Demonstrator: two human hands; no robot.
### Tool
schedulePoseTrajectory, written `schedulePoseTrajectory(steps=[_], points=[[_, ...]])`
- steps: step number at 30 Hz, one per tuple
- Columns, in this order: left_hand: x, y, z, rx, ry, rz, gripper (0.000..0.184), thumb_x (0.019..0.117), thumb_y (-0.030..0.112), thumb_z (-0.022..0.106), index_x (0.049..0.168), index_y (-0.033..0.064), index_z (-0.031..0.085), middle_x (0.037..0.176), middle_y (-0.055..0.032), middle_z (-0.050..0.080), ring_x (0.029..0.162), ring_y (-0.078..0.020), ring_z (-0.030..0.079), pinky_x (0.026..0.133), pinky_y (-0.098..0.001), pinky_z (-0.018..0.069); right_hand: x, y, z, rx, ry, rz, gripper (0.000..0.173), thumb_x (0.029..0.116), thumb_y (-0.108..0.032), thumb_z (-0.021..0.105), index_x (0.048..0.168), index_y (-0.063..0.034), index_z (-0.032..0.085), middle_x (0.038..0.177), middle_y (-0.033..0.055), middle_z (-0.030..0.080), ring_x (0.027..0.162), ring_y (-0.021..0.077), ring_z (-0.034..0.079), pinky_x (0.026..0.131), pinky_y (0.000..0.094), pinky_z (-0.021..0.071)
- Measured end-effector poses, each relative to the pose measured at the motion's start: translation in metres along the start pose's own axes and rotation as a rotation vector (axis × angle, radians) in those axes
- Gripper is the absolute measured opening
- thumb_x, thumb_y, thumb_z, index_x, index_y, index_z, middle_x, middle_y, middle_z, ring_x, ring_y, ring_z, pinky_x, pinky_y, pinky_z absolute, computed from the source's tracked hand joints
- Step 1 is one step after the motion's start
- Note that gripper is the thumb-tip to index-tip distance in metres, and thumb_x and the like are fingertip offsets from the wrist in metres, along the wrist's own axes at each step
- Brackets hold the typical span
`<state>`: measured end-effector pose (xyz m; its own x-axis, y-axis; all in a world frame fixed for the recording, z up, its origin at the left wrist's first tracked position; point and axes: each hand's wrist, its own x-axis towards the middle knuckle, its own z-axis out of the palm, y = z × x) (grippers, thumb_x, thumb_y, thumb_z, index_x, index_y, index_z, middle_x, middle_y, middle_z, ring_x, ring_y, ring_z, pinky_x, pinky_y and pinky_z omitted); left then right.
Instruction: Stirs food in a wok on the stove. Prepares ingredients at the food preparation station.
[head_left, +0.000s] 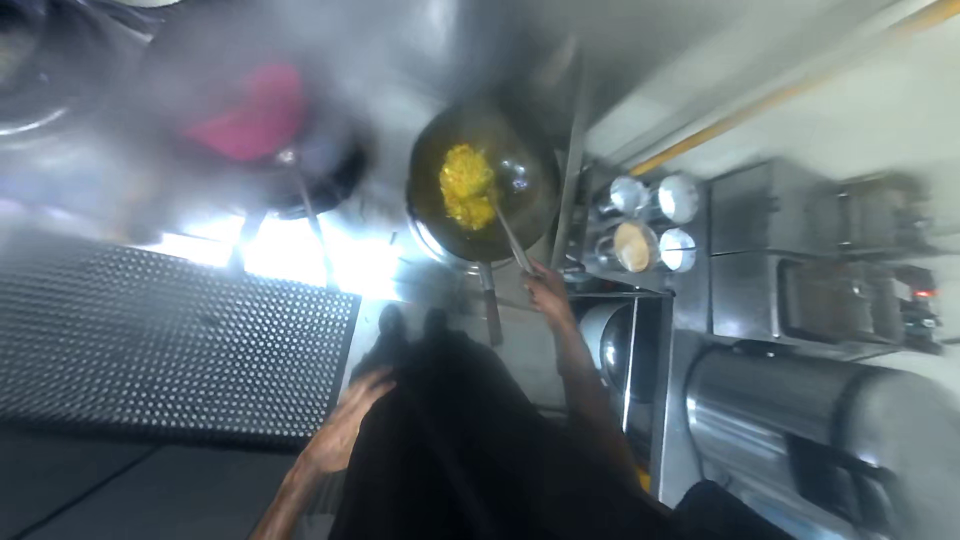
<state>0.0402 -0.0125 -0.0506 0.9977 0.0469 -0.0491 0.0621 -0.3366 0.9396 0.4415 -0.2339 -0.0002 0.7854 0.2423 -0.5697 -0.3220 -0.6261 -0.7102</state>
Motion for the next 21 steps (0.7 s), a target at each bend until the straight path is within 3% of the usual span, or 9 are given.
schedulePoseTrajectory(steps=[2,4,7,10,13,15,17,19,21], points=[[-0.002,0.002,0.001,0.006,0.027,0.004,0.064,0.1006,0.059,0.034,0.147,0.0173,0.048,0.160,-0.0114,0.039,0.150,-0.0292,0.033,0.123,-0.0536,0.0268,-0.005,0.002,-0.020,-0.037,0.053,0.017,0.048,0.1030,-0.024,0.064,0.150,-0.0193,0.054,0.081,0.0075,0.062,0.051,0.0099,0.043,0.046,0.0274,0.0389],[-0.003,0.002,0.002,0.007,0.037,0.014,0.067,0.0992,0.063,0.036,0.147,0.0168,0.048,0.160,-0.0120,0.040,0.150,-0.0293,0.034,0.122,-0.0534,0.0270,-0.015,-0.003,-0.031,0.088,0.053,0.115,0.039,0.1051,-0.021,0.060,0.143,-0.0125,0.056,0.071,0.0015,0.053,0.044,0.0045,0.037,0.040,0.0199,0.0331],[-0.004,0.000,0.001,0.025,0.035,0.012,0.072,0.0943,0.066,0.044,0.147,0.0173,0.049,0.159,-0.0123,0.040,0.150,-0.0298,0.034,0.122,-0.0528,0.0276,-0.027,-0.008,-0.041,0.331,-0.032,0.336,0.013,0.1093,-0.020,0.048,0.111,-0.0085,0.054,0.065,-0.0043,0.046,0.041,-0.0009,0.034,0.036,0.0130,0.0304],[-0.003,-0.002,0.002,0.012,0.029,-0.001,0.076,0.0919,0.068,0.047,0.147,0.0165,0.049,0.159,-0.0132,0.040,0.150,-0.0309,0.033,0.123,-0.0542,0.0259,-0.025,-0.006,-0.031,0.522,-0.140,0.455,0.019,0.1083,-0.022,0.049,0.094,-0.0099,0.052,0.061,-0.0057,0.045,0.039,-0.0025,0.034,0.035,0.0107,0.0308],[0.001,-0.003,0.003,-0.005,-0.001,-0.024,0.074,0.0907,0.062,0.054,0.147,0.0149,0.050,0.159,-0.0139,0.040,0.150,-0.0325,0.034,0.122,-0.0565,0.0264,0.004,-0.005,0.002,0.645,-0.220,0.415,0.022,0.1061,-0.025,0.052,0.112,-0.0067,0.063,0.061,-0.0075,0.041,0.039,-0.0022,0.033,0.035,0.0108,0.0300],[0.004,-0.004,0.002,0.005,-0.033,-0.017,0.070,0.0910,0.057,0.057,0.147,0.0141,0.050,0.159,-0.0146,0.040,0.149,-0.0331,0.034,0.122,-0.0571,0.0268,0.027,-0.005,0.019,0.596,-0.216,0.343,0.020,0.1050,-0.027,0.055,0.114,-0.0113,0.062,0.064,-0.0085,0.042,0.040,-0.0027,0.033,0.034,0.0107,0.0293],[0.004,-0.004,0.000,0.014,-0.050,-0.015,0.072,0.0908,0.059,0.056,0.147,0.0144,0.050,0.160,-0.0142,0.040,0.150,-0.0327,0.033,0.122,-0.0573,0.0264,0.035,-0.012,0.026,0.342,-0.124,0.200,0.025,0.1052,-0.027,0.058,0.125,-0.0124,0.062,0.071,-0.0043,0.050,0.044,0.0005,0.036,0.037,0.0147,0.0308],[0.000,-0.005,0.003,0.024,-0.029,-0.006,0.071,0.0931,0.064,0.049,0.147,0.0179,0.049,0.160,-0.0111,0.040,0.150,-0.0298,0.033,0.122,-0.0555,0.0271,0.021,-0.016,0.015,-0.013,-0.056,0.037,0.039,0.1056,-0.030,0.059,0.142,-0.0154,0.058,0.083,0.0063,0.059,0.050,0.0097,0.043,0.043,0.0249,0.0384],[-0.002,-0.006,0.006,0.023,0.000,0.006,0.068,0.0960,0.063,0.044,0.148,0.0181,0.048,0.160,-0.0119,0.039,0.150,-0.0306,0.033,0.122,-0.0569,0.0262,0.005,-0.014,-0.009,-0.240,-0.023,-0.072,0.043,0.1060,-0.030,0.058,0.148,-0.0206,0.054,0.095,0.0156,0.066,0.059,0.0197,0.052,0.052,0.0374,0.0465]])
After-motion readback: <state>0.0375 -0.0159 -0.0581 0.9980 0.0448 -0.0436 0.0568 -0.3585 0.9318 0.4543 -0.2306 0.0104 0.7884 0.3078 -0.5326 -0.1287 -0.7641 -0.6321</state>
